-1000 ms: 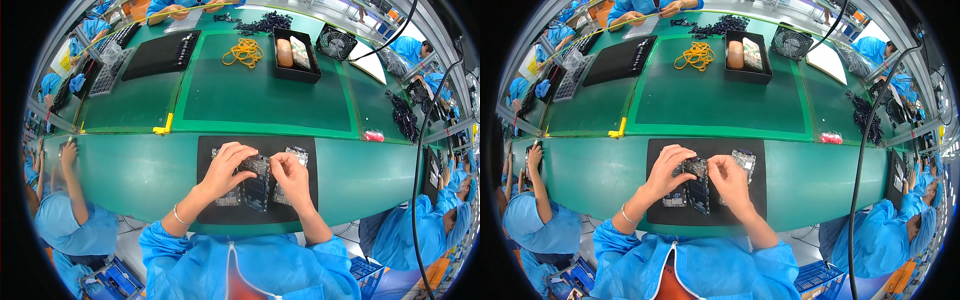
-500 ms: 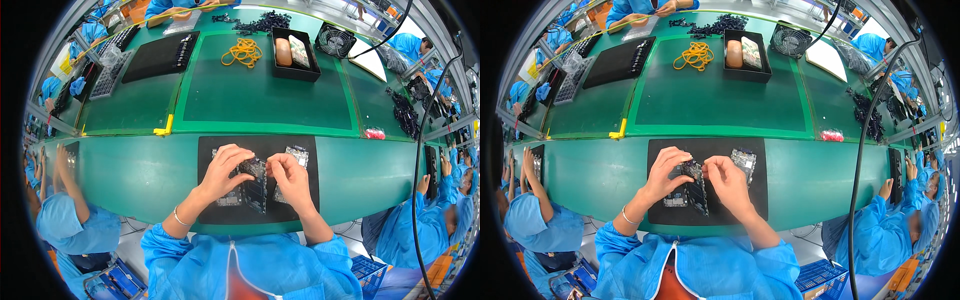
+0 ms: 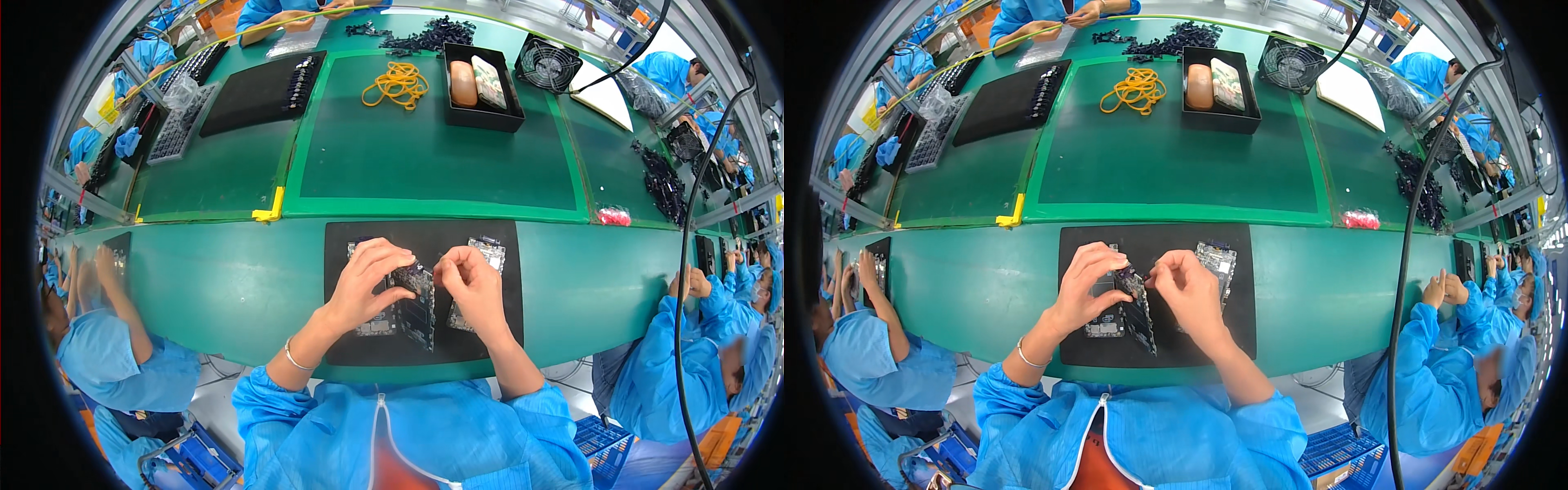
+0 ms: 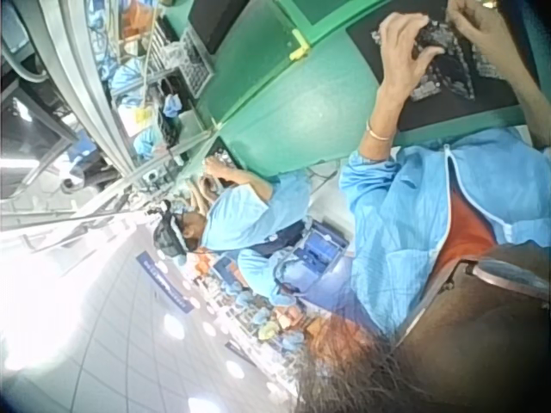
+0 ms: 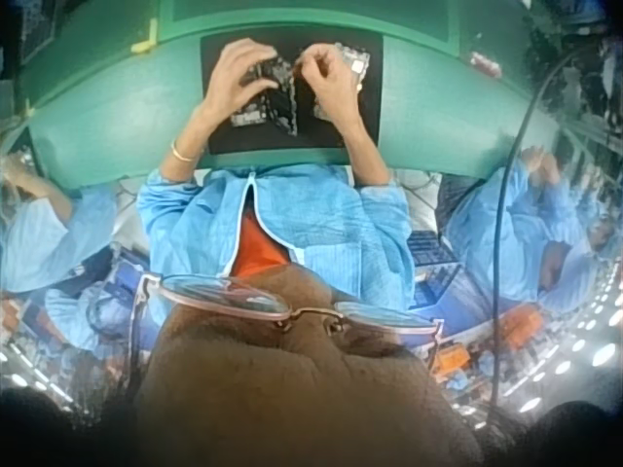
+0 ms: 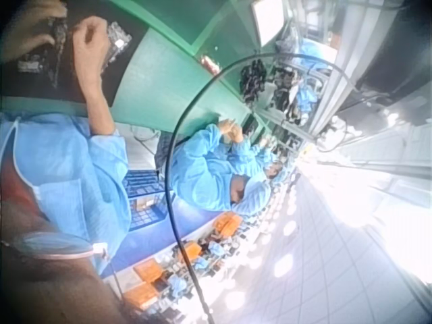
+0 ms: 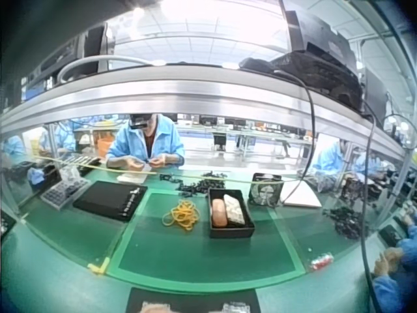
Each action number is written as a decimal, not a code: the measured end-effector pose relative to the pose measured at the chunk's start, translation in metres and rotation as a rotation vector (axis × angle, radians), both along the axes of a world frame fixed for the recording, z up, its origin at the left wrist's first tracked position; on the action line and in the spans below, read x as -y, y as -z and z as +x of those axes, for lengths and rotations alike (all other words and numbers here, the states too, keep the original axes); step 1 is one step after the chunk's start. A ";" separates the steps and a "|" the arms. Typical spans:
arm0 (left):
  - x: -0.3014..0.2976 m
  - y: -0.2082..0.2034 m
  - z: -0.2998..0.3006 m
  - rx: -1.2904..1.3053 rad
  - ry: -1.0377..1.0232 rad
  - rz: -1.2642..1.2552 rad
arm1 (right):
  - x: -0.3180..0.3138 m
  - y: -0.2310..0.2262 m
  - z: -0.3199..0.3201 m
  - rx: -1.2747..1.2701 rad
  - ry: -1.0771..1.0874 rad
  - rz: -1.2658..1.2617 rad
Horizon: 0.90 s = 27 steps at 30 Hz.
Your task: The person attaches small components onto phone boards by hand, places the assembled boards onto a black mat, and slides the mat along the assembly table.
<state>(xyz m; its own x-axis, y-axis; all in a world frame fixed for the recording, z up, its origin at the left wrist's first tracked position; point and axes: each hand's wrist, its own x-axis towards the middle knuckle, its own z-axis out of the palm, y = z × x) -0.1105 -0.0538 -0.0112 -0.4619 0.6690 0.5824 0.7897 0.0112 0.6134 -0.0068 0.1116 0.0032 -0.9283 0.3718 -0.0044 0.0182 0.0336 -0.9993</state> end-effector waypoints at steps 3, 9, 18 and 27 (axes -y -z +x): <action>0.002 0.000 0.001 0.013 -0.016 -0.004 | 0.001 0.000 0.000 0.064 0.036 -0.096; 0.002 -0.001 0.001 0.002 0.000 -0.007 | 0.006 -0.007 0.008 0.032 -0.035 -0.023; 0.000 -0.002 0.001 0.009 0.002 -0.023 | 0.007 -0.015 0.011 0.016 0.002 0.064; -0.007 -0.005 0.003 -0.014 0.026 -0.076 | -0.015 0.015 -0.004 0.056 0.046 0.015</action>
<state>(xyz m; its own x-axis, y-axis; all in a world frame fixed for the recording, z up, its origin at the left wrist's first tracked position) -0.1079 -0.0473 -0.0058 -0.4358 0.7232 0.5358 0.7988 0.0366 0.6005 -0.0104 0.1270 -0.0122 -0.9088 0.4143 -0.0498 0.0757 0.0463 -0.9961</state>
